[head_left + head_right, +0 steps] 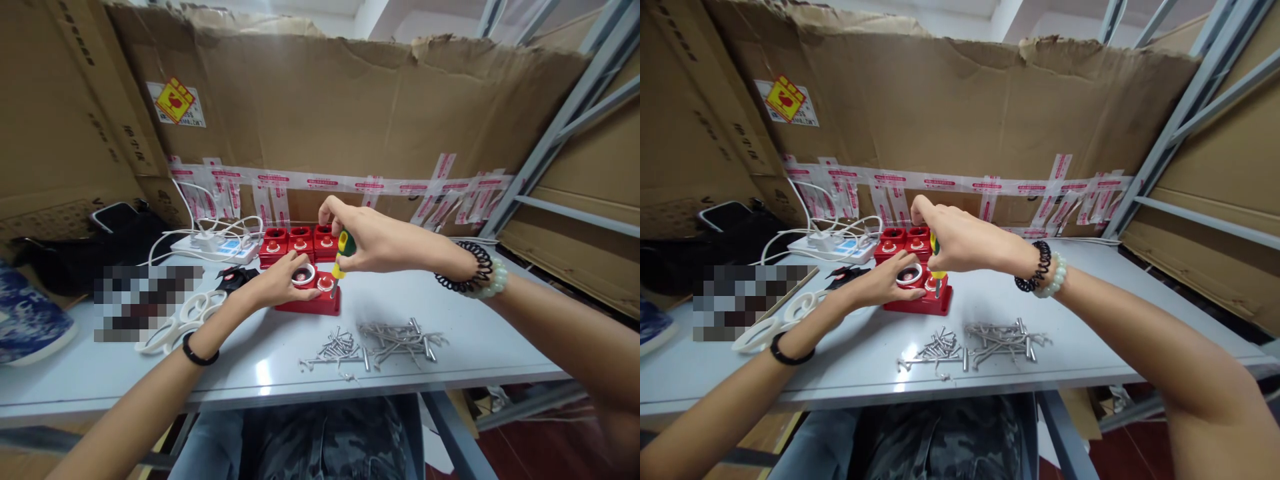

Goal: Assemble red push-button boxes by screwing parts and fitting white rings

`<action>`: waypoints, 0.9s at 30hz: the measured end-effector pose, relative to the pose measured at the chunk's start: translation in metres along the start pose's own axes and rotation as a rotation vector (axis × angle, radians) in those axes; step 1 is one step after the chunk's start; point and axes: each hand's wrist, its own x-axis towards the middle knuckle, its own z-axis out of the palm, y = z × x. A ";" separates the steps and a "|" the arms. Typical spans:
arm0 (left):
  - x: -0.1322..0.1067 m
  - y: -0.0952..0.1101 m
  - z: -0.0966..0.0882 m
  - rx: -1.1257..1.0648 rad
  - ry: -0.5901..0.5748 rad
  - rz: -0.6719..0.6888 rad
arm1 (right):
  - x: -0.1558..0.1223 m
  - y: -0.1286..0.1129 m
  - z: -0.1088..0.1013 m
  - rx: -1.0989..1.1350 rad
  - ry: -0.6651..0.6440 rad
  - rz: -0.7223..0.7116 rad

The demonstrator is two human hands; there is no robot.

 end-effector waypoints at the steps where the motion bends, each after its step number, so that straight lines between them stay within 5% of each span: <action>1: 0.000 0.000 0.000 0.000 0.000 0.002 | 0.000 0.000 0.000 -0.015 0.010 0.007; 20: 0.000 -0.002 0.001 -0.004 0.004 -0.003 | -0.002 0.003 0.008 0.154 0.121 0.084; 27: 0.000 0.000 -0.001 0.003 0.017 0.009 | -0.005 -0.004 0.001 0.170 0.309 0.085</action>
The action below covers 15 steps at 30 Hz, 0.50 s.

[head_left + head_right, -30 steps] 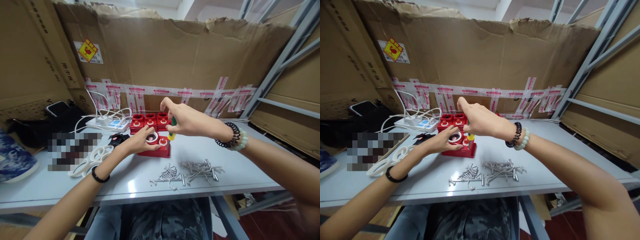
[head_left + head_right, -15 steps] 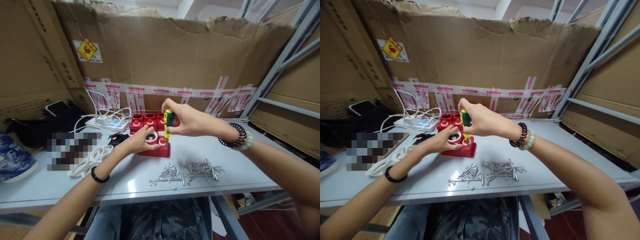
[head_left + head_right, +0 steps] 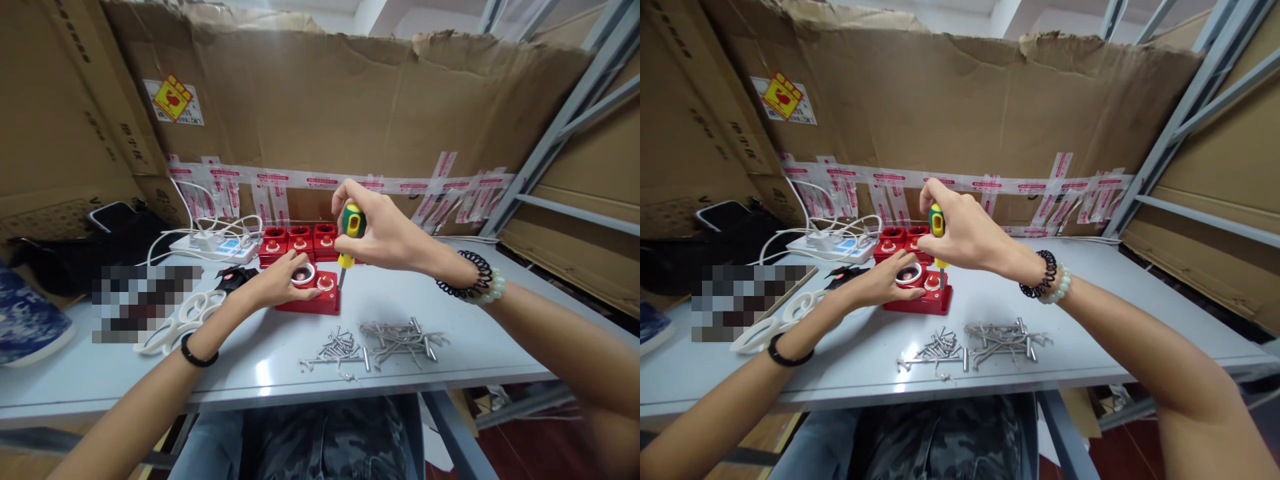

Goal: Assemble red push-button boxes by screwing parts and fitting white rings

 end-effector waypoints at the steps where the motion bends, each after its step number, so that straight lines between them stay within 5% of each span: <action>1: 0.000 0.000 0.000 0.004 0.003 0.000 | -0.001 0.000 0.001 -0.003 0.042 0.006; 5: -0.001 0.000 0.000 0.006 0.009 -0.002 | -0.005 0.008 0.017 0.011 0.043 0.048; 11: -0.001 0.001 0.001 -0.008 0.014 -0.009 | -0.017 0.031 0.057 -0.173 -0.394 0.138; 15: -0.001 0.000 0.002 0.005 0.012 -0.017 | -0.023 0.037 0.070 -0.228 -0.545 0.141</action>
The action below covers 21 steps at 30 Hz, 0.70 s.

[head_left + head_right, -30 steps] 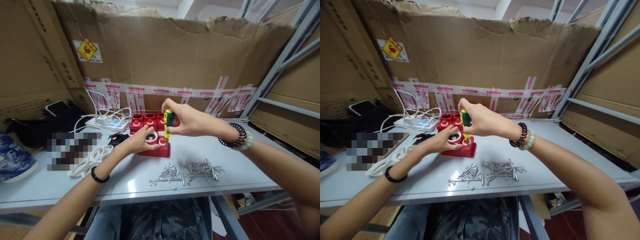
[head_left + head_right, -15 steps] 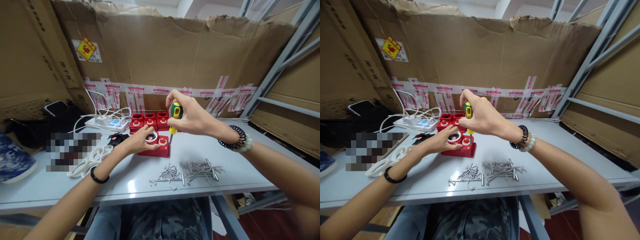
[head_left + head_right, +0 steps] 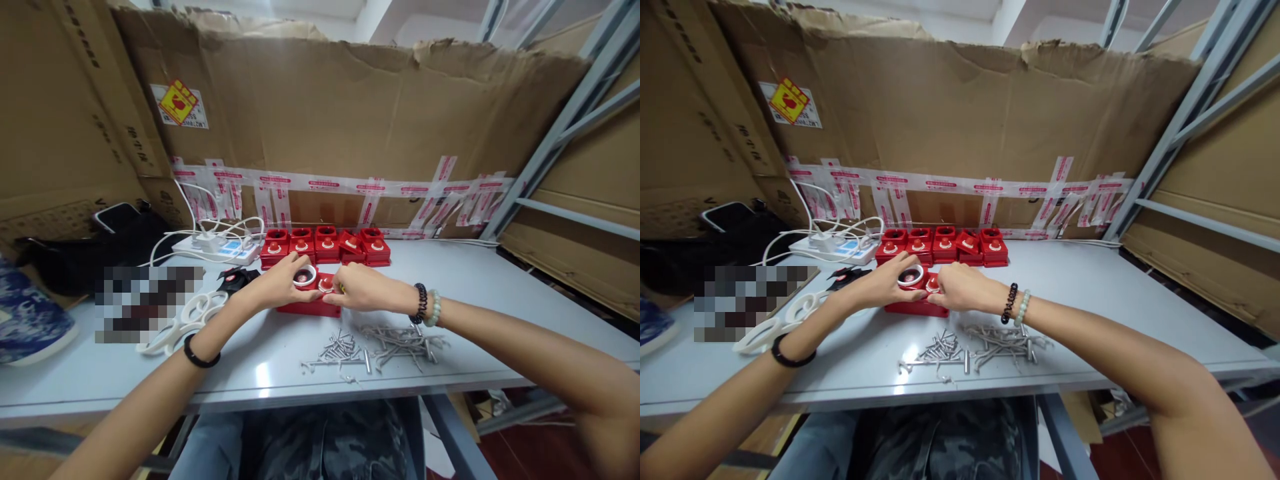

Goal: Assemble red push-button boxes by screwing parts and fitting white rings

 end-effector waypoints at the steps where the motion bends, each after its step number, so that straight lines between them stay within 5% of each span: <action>1: 0.000 0.000 0.000 -0.002 0.002 0.005 | 0.000 0.000 0.001 0.001 -0.010 -0.017; 9: 0.000 0.001 -0.001 0.006 0.004 0.015 | 0.002 -0.007 -0.006 -0.059 -0.063 -0.015; 21: 0.000 -0.001 0.000 0.025 0.003 0.024 | 0.007 -0.015 -0.002 -0.171 0.078 -0.054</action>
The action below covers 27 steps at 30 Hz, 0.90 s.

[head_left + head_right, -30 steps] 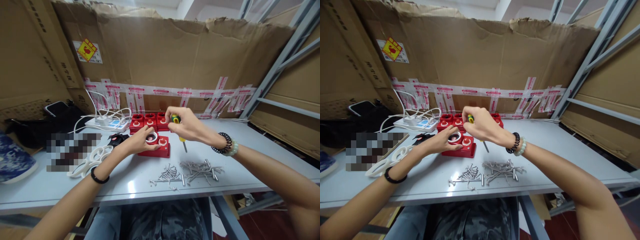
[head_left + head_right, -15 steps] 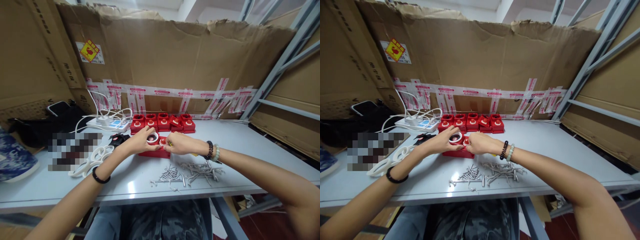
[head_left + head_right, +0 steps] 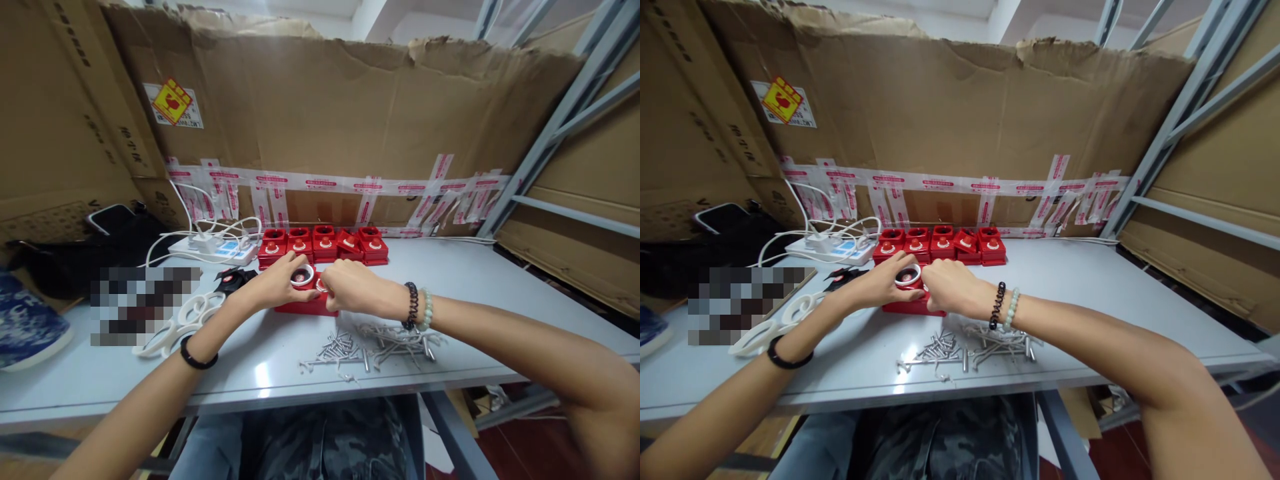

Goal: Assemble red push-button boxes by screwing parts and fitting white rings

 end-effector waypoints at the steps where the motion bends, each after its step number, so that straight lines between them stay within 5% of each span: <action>1: 0.000 0.000 0.000 -0.004 0.004 0.003 | -0.003 -0.002 -0.003 0.001 0.017 0.000; 10: -0.001 0.001 -0.001 0.002 -0.002 -0.013 | -0.033 -0.007 -0.002 0.235 -0.257 -0.066; 18: -0.002 0.004 -0.005 0.087 -0.029 -0.031 | -0.029 0.022 0.000 0.329 0.181 0.049; 27: -0.004 0.008 -0.008 0.183 0.032 0.017 | -0.009 0.037 0.037 0.360 0.165 -0.026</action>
